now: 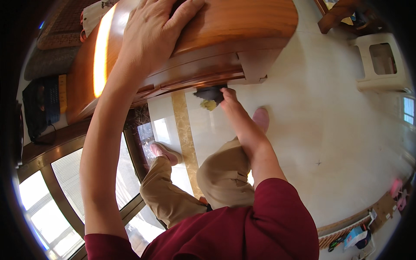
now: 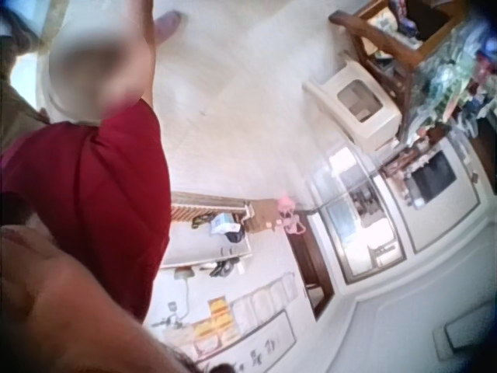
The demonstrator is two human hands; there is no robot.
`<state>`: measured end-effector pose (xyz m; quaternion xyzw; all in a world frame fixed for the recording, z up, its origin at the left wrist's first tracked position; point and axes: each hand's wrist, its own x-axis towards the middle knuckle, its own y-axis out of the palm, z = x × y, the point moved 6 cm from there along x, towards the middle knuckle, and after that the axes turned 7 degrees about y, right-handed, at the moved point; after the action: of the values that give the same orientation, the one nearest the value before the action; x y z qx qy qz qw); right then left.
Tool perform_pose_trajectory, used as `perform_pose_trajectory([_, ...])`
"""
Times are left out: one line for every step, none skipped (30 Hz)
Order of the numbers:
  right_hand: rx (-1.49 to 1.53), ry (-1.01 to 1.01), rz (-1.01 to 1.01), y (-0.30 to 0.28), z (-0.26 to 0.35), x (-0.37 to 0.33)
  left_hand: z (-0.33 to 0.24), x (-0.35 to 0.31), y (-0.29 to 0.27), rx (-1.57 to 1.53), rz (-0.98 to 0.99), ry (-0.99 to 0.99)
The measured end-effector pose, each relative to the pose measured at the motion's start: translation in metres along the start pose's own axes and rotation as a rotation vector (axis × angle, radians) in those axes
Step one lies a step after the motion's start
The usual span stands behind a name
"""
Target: The person wipes a wooden cabinet and a nearby window frame using a cloth. They move around the furniture to clean different sides and edges, then wipe the window frame and a wall-mounted switch.
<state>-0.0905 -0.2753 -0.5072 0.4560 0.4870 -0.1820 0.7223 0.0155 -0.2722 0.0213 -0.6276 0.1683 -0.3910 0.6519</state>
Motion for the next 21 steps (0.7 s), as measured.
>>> perform_pose_trajectory([0.046,0.024,-0.017,-0.006,-0.003,0.005,-0.001,-0.005,-0.002,-0.093,0.005,-0.142])
perform_pose_trajectory([0.16,-0.027,0.102,-0.033,0.026,0.05,-0.006,0.016,-0.006,-0.155,-0.026,-0.154])
perform_pose_trajectory([0.231,0.022,-0.03,-0.052,0.03,0.068,0.0,0.013,-0.002,-0.199,-0.018,-0.224])
perform_pose_trajectory([0.291,0.003,0.113,-0.068,0.05,0.086,0.005,0.017,0.003,-0.205,-0.006,-0.215])
perform_pose_trajectory([0.278,-0.018,0.113,-0.083,0.062,0.096,0.003,0.018,0.002,-0.206,-0.002,-0.222])
perform_pose_trajectory([0.218,0.033,-0.039,-0.081,0.034,0.079,0.011,-0.005,0.007,-0.176,0.05,-0.299])
perform_pose_trajectory([0.271,-0.083,0.0,-0.103,0.07,0.092,0.004,0.009,0.001,-0.191,0.03,-0.273])
perform_pose_trajectory([0.294,-0.155,-0.024,-0.119,0.088,0.096,0.007,0.014,0.003,-0.186,0.059,-0.27])
perform_pose_trajectory([0.389,-0.151,-0.015,-0.122,0.093,0.095,0.009,0.013,0.003,-0.189,0.046,-0.25])
perform_pose_trajectory([0.396,-0.119,-0.013,-0.123,0.093,0.095,0.01,0.012,0.003,-0.193,0.03,-0.224])
perform_pose_trajectory([0.403,-0.091,-0.011,-0.124,0.093,0.095,0.005,0.009,-0.001,-0.217,-0.042,-0.157])
perform_pose_trajectory([0.362,-0.046,0.032,-0.112,0.086,0.091,0.007,0.005,0.001,-0.228,-0.053,-0.147])
perform_pose_trajectory([0.317,0.011,0.074,-0.091,0.073,0.08,0.01,-0.001,0.004,-0.234,-0.057,-0.146])
perform_pose_trajectory([0.279,0.057,0.117,-0.073,0.061,0.071,0.016,0.0,0.008,-0.234,-0.016,-0.186])
perform_pose_trajectory([0.272,0.079,0.134,-0.067,0.056,0.069,0.012,0.006,0.005,-0.249,-0.016,-0.182])
perform_pose_trajectory([0.264,0.094,0.153,-0.062,0.055,0.07,0.007,0.014,0.002,-0.266,-0.017,-0.174])
perform_pose_trajectory([0.257,0.108,0.172,-0.057,0.054,0.072,-0.007,0.018,-0.009,-0.287,-0.047,-0.142])
perform_pose_trajectory([0.208,0.144,0.14,-0.043,0.032,0.053,-0.007,0.007,-0.01,-0.277,-0.035,-0.172])
perform_pose_trajectory([0.156,0.111,0.164,-0.045,0.033,0.046,-0.011,0.007,-0.014,-0.283,-0.045,-0.168])
perform_pose_trajectory([0.105,0.078,0.187,-0.048,0.036,0.039,-0.012,0.007,-0.014,-0.283,-0.044,-0.17])
perform_pose_trajectory([0.046,0.05,0.211,-0.051,0.036,0.032,-0.007,0.007,-0.011,-0.262,-0.02,-0.187])
